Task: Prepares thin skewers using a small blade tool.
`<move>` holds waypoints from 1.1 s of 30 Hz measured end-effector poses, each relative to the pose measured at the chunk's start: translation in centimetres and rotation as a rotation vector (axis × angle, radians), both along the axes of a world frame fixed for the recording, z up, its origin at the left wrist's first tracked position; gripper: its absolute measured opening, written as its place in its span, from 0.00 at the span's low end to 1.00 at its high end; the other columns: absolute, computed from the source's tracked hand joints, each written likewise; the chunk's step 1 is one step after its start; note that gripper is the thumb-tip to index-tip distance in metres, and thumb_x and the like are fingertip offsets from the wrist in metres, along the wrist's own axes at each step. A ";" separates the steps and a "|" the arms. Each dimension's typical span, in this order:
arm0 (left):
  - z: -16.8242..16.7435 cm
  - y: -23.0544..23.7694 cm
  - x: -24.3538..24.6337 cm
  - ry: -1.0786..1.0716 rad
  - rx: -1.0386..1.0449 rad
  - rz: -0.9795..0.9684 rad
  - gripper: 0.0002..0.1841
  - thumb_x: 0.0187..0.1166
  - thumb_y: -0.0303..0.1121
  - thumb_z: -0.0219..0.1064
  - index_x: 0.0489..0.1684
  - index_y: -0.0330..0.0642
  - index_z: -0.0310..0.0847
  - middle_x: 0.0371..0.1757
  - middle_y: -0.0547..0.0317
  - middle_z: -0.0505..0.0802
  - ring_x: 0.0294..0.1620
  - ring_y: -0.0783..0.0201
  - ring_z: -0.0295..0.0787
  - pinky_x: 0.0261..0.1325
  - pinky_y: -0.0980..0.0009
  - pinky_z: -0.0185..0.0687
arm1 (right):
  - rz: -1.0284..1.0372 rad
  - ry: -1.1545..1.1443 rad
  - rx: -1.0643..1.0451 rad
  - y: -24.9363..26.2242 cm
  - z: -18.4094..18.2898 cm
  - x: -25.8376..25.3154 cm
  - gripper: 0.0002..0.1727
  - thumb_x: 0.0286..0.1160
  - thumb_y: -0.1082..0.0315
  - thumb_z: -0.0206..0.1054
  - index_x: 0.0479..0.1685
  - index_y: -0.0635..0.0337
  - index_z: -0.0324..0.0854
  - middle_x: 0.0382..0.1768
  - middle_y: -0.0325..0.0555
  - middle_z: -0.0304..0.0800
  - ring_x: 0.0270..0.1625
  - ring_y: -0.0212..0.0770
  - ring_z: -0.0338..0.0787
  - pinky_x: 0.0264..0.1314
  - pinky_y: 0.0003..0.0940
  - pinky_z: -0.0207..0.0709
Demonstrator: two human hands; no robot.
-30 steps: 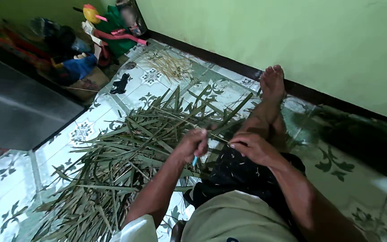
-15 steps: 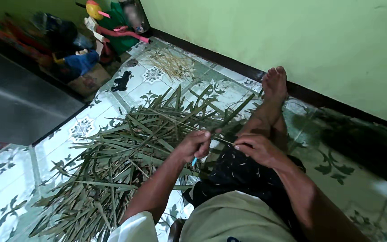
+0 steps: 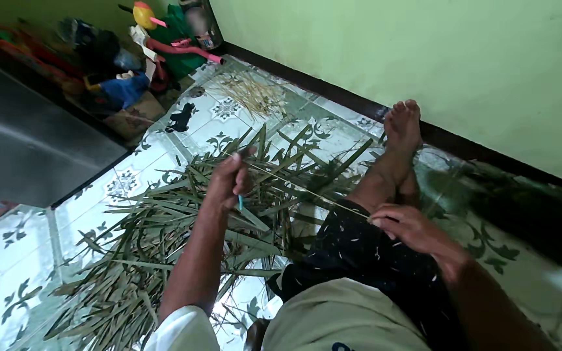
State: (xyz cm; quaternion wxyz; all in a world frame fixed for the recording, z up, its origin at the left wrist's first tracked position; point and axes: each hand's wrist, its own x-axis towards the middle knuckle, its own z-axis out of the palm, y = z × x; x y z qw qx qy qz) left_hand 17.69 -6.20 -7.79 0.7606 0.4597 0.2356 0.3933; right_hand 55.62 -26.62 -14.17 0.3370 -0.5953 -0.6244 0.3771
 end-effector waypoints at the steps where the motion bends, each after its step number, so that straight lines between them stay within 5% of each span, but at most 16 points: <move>1: 0.4 0.7 -0.8 -0.035 0.006 0.029 0.22 0.87 0.48 0.58 0.69 0.44 0.80 0.10 0.72 0.76 0.05 0.79 0.69 0.11 0.82 0.71 | -0.003 -0.003 0.003 -0.3 -0.4 0.5 0.13 0.80 0.64 0.62 0.44 0.61 0.92 0.35 0.36 0.85 0.26 0.21 0.76 0.30 0.18 0.73; 4: 0.5 1.5 -1.8 -0.118 0.013 0.099 0.22 0.90 0.49 0.53 0.71 0.47 0.77 0.09 0.73 0.75 0.05 0.79 0.69 0.10 0.82 0.70 | 0.008 -0.016 -0.001 -0.8 -0.8 0.9 0.14 0.81 0.65 0.60 0.45 0.61 0.91 0.32 0.36 0.85 0.25 0.20 0.76 0.29 0.17 0.73; 9: -3.8 -1.8 1.9 0.004 -0.058 -0.092 0.34 0.78 0.58 0.67 0.82 0.55 0.70 0.11 0.73 0.76 0.07 0.77 0.69 0.13 0.80 0.71 | 0.014 0.007 -0.082 0.2 0.2 -0.8 0.14 0.84 0.66 0.59 0.48 0.62 0.90 0.28 0.35 0.83 0.24 0.23 0.76 0.30 0.20 0.74; 13: -4.4 -4.4 5.4 0.113 -0.111 -0.249 0.21 0.84 0.44 0.61 0.69 0.42 0.80 0.13 0.73 0.79 0.09 0.79 0.71 0.15 0.82 0.71 | 0.069 -0.003 -0.061 0.5 -0.2 -1.3 0.13 0.83 0.66 0.60 0.47 0.62 0.91 0.33 0.37 0.84 0.25 0.21 0.76 0.30 0.18 0.74; 19: -1.6 1.6 -1.4 0.063 -0.043 0.248 0.22 0.93 0.48 0.42 0.71 0.51 0.75 0.13 0.76 0.73 0.07 0.81 0.64 0.12 0.84 0.67 | -0.111 -0.092 -0.172 -2.6 -1.8 3.1 0.12 0.83 0.69 0.62 0.49 0.67 0.88 0.31 0.45 0.85 0.26 0.33 0.79 0.33 0.32 0.77; 23: -4.7 2.2 -3.0 0.135 -0.137 0.378 0.20 0.93 0.52 0.42 0.56 0.53 0.77 0.19 0.73 0.77 0.11 0.77 0.70 0.15 0.81 0.72 | -0.320 0.011 -0.200 -3.2 -2.1 3.5 0.14 0.85 0.70 0.58 0.59 0.65 0.85 0.31 0.43 0.84 0.26 0.32 0.78 0.33 0.31 0.76; 25: -6.8 -0.2 -0.3 0.355 -0.129 0.206 0.17 0.95 0.43 0.42 0.55 0.42 0.74 0.23 0.65 0.81 0.15 0.72 0.76 0.19 0.77 0.79 | -0.366 0.119 -0.183 -2.8 -1.4 2.7 0.16 0.87 0.68 0.56 0.63 0.65 0.83 0.33 0.42 0.84 0.26 0.30 0.79 0.30 0.28 0.77; 28: -8.2 -4.7 5.7 0.675 0.036 -0.363 0.17 0.93 0.36 0.50 0.63 0.37 0.80 0.34 0.63 0.89 0.23 0.73 0.83 0.29 0.77 0.83 | -0.350 0.217 -0.182 -2.3 -0.9 2.2 0.20 0.90 0.65 0.52 0.69 0.66 0.79 0.36 0.41 0.86 0.22 0.27 0.78 0.24 0.23 0.76; 33: -7.6 -11.3 13.7 0.599 0.123 -1.172 0.18 0.93 0.37 0.50 0.65 0.37 0.82 0.37 0.56 0.94 0.15 0.74 0.79 0.19 0.76 0.78 | -0.364 0.121 -0.198 -2.3 -0.4 2.3 0.19 0.91 0.66 0.50 0.68 0.65 0.81 0.40 0.43 0.87 0.28 0.28 0.80 0.33 0.25 0.77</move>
